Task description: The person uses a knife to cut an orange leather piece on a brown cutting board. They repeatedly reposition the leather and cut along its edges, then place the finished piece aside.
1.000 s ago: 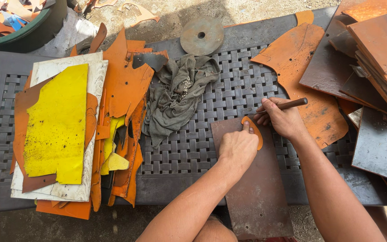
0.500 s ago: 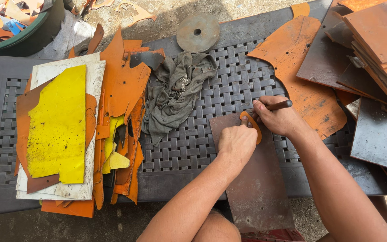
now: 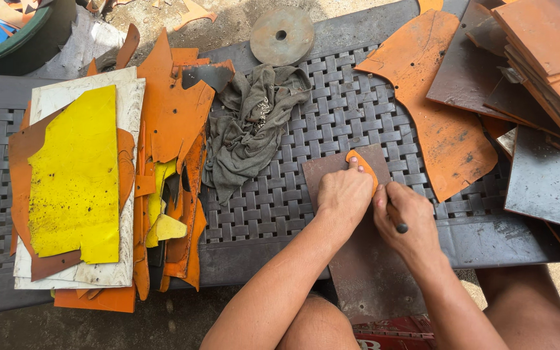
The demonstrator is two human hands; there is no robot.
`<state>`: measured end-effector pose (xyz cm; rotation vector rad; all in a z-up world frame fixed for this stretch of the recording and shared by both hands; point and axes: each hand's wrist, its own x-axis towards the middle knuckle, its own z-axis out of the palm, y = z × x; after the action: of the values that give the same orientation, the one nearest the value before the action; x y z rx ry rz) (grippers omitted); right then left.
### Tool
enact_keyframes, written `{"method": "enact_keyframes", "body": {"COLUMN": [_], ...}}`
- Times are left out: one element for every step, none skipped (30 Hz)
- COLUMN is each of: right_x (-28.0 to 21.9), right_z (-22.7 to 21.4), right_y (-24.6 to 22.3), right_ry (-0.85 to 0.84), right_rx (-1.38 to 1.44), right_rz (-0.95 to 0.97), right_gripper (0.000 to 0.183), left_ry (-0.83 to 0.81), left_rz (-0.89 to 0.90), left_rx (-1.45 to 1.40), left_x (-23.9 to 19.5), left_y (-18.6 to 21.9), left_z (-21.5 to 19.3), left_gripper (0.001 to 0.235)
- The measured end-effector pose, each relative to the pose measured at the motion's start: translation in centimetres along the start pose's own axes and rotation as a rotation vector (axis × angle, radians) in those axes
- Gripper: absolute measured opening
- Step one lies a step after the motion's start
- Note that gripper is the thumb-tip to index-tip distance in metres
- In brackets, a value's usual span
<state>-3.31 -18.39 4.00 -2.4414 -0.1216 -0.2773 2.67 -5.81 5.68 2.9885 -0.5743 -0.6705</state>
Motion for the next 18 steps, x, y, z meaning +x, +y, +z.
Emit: {"method": "enact_keyframes", "body": {"right_x": [-0.3, -0.6, -0.7, -0.8, -0.7, -0.7, -0.6, -1.0, -1.4, -1.6, -2.1, -2.4, -2.6, -2.8, -2.7, -2.6, -2.4, -2.3], "right_z": [0.2, 0.3, 0.4, 0.0, -0.6, -1.0, -1.3, -1.5, -1.7, -1.4, -0.9, -0.4, 0.1, 0.6, 1.1, 1.4, 1.7, 1.9], "right_y": [0.2, 0.4, 0.7, 1.1, 1.7, 2.2, 2.4, 2.5, 2.5, 2.2, 1.5, 0.9, 0.3, -0.3, -0.7, -0.9, -1.1, -1.1], "right_ry": [-0.087, -0.173, -0.259, -0.184, -0.108, -0.039, -0.027, -0.018, -0.009, -0.041, -0.073, -0.11, -0.1, -0.092, -0.083, -0.064, -0.045, -0.025], "right_rx": [0.162, 0.326, 0.491, 0.567, 0.643, 0.717, 0.71, 0.704, 0.698, 0.647, 0.596, 0.546, 0.527, 0.513, 0.499, 0.51, 0.52, 0.527], "right_rz": [0.209, 0.419, 0.628, 0.661, 0.693, 0.719, 0.683, 0.654, 0.625, 0.598, 0.572, 0.541, 0.511, 0.481, 0.451, 0.46, 0.468, 0.48], "right_gripper": [0.034, 0.033, 0.033, 0.035, 0.036, 0.037, 0.038, 0.039, 0.039, 0.039, 0.038, 0.038, 0.037, 0.036, 0.035, 0.034, 0.034, 0.033], "left_ry": [0.01, 0.019, 0.029, 0.074, 0.118, 0.164, 0.135, 0.097, 0.06, 0.077, 0.095, 0.113, 0.12, 0.125, 0.13, 0.136, 0.143, 0.149], "left_rz": [0.002, 0.005, 0.007, 0.019, 0.031, 0.035, 0.034, 0.033, 0.034, 0.057, 0.081, 0.098, 0.114, 0.127, 0.139, 0.14, 0.141, 0.146], "left_rx": [0.003, 0.009, 0.014, 0.018, 0.022, 0.022, 0.02, 0.02, 0.019, 0.028, 0.036, 0.044, 0.028, 0.017, 0.005, 0.01, 0.015, 0.017], "left_x": [0.0, 0.1, 0.2, 0.3, 0.4, 0.5, 0.7, 0.8, 1.0, 1.4, 1.9, 2.3, 2.6, 2.9, 3.2, 3.4, 3.6, 3.7], "left_y": [0.0, 0.0, 0.0, 0.0, -0.1, -0.2, -0.3, -0.4, -0.6, -0.6, -0.7, -0.8, -0.8, -1.0, -1.0, -0.8, -0.5, -0.4], "left_z": [0.1, 0.2, 0.4, 0.5, 0.7, 0.8, 0.9, 0.9, 1.0, 0.7, 0.4, 0.0, -0.4, -0.8, -1.1, -1.2, -1.3, -1.4], "left_gripper": [0.025, 0.024, 0.024, 0.025, 0.029, 0.034, 0.031, 0.028, 0.025, 0.019, 0.014, 0.012, 0.012, 0.011, 0.01, 0.01, 0.009, 0.009]}}
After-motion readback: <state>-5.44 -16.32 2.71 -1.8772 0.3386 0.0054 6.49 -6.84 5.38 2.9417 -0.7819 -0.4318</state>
